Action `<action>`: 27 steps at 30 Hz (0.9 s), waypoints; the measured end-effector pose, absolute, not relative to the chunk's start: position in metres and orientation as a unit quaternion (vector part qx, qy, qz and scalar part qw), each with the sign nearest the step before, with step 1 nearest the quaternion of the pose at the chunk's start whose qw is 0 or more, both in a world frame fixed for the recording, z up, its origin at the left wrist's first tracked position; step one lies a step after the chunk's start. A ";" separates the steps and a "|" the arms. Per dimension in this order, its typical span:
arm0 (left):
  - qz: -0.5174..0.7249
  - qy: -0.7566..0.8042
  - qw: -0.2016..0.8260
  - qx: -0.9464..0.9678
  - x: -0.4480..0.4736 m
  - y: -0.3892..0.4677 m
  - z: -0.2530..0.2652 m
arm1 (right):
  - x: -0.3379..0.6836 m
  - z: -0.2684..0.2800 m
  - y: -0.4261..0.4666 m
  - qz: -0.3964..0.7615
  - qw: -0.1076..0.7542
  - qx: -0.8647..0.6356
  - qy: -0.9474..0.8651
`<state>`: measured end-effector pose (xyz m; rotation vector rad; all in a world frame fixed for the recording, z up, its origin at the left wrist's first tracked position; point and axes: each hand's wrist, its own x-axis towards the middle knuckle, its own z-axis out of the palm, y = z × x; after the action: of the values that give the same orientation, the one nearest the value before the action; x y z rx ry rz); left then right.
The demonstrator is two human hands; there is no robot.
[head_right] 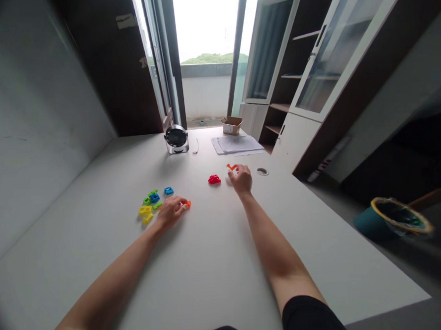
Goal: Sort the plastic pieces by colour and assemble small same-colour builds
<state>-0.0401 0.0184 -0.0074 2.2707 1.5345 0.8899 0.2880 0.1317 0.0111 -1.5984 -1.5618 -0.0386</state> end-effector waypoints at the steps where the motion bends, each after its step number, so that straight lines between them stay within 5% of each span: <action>1: 0.298 0.526 0.122 0.787 -0.040 0.018 -0.007 | 0.307 0.006 0.133 -0.037 0.425 -0.678 -0.599; 6: 0.283 0.535 0.102 0.789 -0.038 0.016 -0.004 | 0.364 -0.023 0.132 -0.044 0.339 -0.798 -0.496; 27: 0.290 0.530 0.116 0.789 -0.035 0.017 -0.004 | 0.367 -0.034 0.142 -0.006 0.275 -0.848 -0.454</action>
<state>-0.0353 0.0167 -0.0045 2.3094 1.5511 0.8494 0.3666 0.1423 -0.0343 -2.2782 -1.2203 -0.0155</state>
